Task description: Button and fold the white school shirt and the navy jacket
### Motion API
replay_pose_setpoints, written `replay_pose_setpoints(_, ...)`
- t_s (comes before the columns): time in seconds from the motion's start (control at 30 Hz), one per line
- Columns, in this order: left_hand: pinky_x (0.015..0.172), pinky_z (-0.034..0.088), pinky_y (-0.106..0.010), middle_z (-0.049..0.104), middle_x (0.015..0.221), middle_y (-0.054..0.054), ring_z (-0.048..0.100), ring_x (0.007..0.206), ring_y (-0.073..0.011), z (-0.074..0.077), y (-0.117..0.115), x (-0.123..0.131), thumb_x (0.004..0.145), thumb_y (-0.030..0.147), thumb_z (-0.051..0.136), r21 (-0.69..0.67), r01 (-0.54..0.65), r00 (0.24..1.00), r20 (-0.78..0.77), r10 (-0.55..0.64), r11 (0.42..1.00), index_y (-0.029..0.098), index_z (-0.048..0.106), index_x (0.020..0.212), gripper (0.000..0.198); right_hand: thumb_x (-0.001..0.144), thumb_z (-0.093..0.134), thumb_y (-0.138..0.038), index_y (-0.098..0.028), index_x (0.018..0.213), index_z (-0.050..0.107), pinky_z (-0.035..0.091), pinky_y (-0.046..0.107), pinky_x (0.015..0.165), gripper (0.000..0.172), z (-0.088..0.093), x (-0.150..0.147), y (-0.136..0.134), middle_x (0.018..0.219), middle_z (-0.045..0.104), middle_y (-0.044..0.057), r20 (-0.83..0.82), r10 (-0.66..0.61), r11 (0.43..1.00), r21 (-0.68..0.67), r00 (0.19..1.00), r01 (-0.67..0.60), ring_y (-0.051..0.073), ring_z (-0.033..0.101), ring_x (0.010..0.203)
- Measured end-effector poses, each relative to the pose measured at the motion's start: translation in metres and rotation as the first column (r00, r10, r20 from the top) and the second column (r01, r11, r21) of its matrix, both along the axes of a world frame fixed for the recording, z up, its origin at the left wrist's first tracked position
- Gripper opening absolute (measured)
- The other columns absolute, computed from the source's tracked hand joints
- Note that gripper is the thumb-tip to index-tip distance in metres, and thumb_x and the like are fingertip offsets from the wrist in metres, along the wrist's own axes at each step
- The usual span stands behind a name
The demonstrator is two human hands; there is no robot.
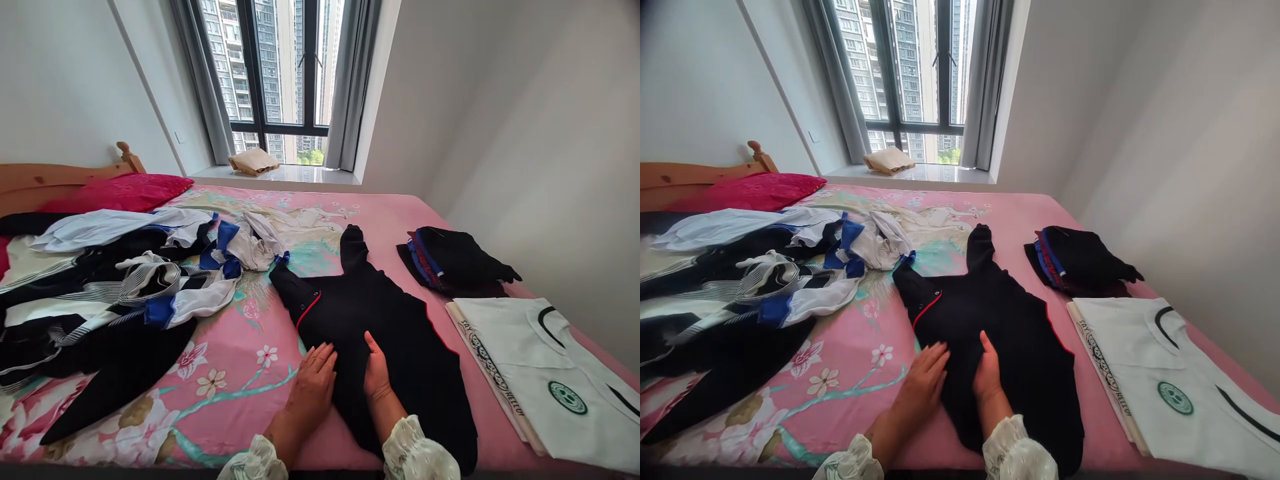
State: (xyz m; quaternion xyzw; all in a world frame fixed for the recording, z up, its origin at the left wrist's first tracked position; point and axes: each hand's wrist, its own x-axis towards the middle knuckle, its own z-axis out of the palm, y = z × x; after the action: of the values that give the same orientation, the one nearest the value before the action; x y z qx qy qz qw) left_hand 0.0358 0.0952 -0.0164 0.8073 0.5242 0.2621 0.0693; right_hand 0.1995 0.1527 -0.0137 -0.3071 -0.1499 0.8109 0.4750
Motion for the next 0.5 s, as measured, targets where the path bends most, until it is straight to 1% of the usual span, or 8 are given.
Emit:
replay_pose_setpoints(0.07,0.107,0.035,-0.051,0.048,0.138,-0.015,0.039,0.131,-0.0283,-0.004,0.009,0.014,0.091,0.031,0.038,-0.017,-0.053,0.999,-0.005,0.053,0.998,0.014,0.046,0.133,0.046,0.079,0.047,-0.056,-0.013,0.106,0.066,0.039,0.046,0.101,0.054,0.000,-0.001,0.000,0.108,0.068,0.011,-0.031,-0.012,1.000,0.002,0.999,0.012,0.026,0.055,0.115)
replay_pose_setpoints(0.13,0.104,0.036,-0.055,0.047,0.137,-0.019,0.038,0.131,-0.0340,-0.006,0.016,0.023,0.088,0.043,0.043,-0.041,-0.105,0.994,-0.003,0.105,0.994,0.011,0.045,0.133,0.056,0.079,0.047,-0.059,-0.014,0.108,0.065,0.039,0.045,0.102,0.057,-0.001,-0.002,-0.001,0.109,0.068,0.010,-0.050,-0.054,0.999,0.006,0.997,0.054,0.025,0.055,0.115)
replay_pose_setpoints(0.2,0.103,0.037,-0.055,0.048,0.136,-0.019,0.040,0.129,-0.0349,-0.005,0.023,0.028,0.086,0.049,0.044,-0.059,-0.077,0.997,-0.003,0.077,0.995,0.012,0.047,0.132,0.059,0.078,0.051,-0.059,-0.015,0.108,0.066,0.040,0.044,0.101,0.055,-0.002,-0.003,-0.001,0.107,0.068,0.008,-0.044,-0.094,0.996,-0.005,0.995,0.094,0.025,0.055,0.114)
replay_pose_setpoints(0.27,0.103,0.037,-0.053,0.050,0.134,-0.018,0.042,0.127,-0.0342,0.001,0.029,0.030,0.085,0.051,0.044,-0.081,-0.031,0.999,-0.015,0.030,0.996,0.015,0.048,0.131,0.058,0.077,0.057,-0.054,-0.015,0.104,0.067,0.041,0.042,0.101,0.048,-0.002,-0.003,-0.001,0.103,0.070,0.007,-0.022,-0.104,0.994,-0.034,0.994,0.103,0.024,0.056,0.113)
replay_pose_setpoints(0.3,0.102,0.037,-0.054,0.050,0.134,-0.017,0.043,0.126,-0.0351,0.005,0.031,0.030,0.084,0.052,0.046,-0.098,-0.035,0.999,-0.029,0.032,0.995,0.017,0.049,0.131,0.059,0.076,0.059,-0.051,-0.015,0.100,0.068,0.042,0.040,0.101,0.044,-0.003,-0.002,-0.001,0.100,0.070,0.006,-0.010,-0.107,0.993,-0.044,0.994,0.106,0.024,0.057,0.112)
replay_pose_setpoints(0.4,0.097,0.036,-0.061,0.049,0.135,-0.015,0.041,0.124,-0.0404,0.015,0.030,0.030,0.077,0.057,0.054,-0.144,-0.110,0.992,-0.077,0.099,0.983,0.022,0.051,0.129,0.063,0.076,0.062,-0.044,-0.017,0.090,0.071,0.042,0.035,0.101,0.032,-0.003,0.000,-0.001,0.092,0.072,0.004,0.022,-0.153,0.987,-0.044,0.988,0.153,0.021,0.059,0.109)
replay_pose_setpoints(0.47,0.097,0.034,-0.062,0.050,0.134,-0.013,0.039,0.124,-0.0412,0.017,0.023,0.029,0.074,0.057,0.059,-0.159,-0.114,0.991,-0.084,0.102,0.981,0.027,0.052,0.128,0.062,0.076,0.062,-0.046,-0.017,0.090,0.071,0.043,0.036,0.100,0.034,-0.002,0.000,-0.002,0.092,0.072,0.004,0.023,-0.168,0.985,-0.030,0.985,0.169,0.021,0.060,0.107)
replay_pose_setpoints(0.5,0.097,0.034,-0.062,0.051,0.133,-0.012,0.039,0.124,-0.0404,0.017,0.018,0.027,0.074,0.056,0.059,-0.164,-0.089,0.994,-0.072,0.078,0.982,0.028,0.052,0.128,0.062,0.076,0.060,-0.049,-0.016,0.093,0.071,0.043,0.038,0.100,0.038,-0.002,0.000,-0.003,0.093,0.072,0.005,0.016,-0.154,0.988,-0.026,0.988,0.154,0.022,0.060,0.107)
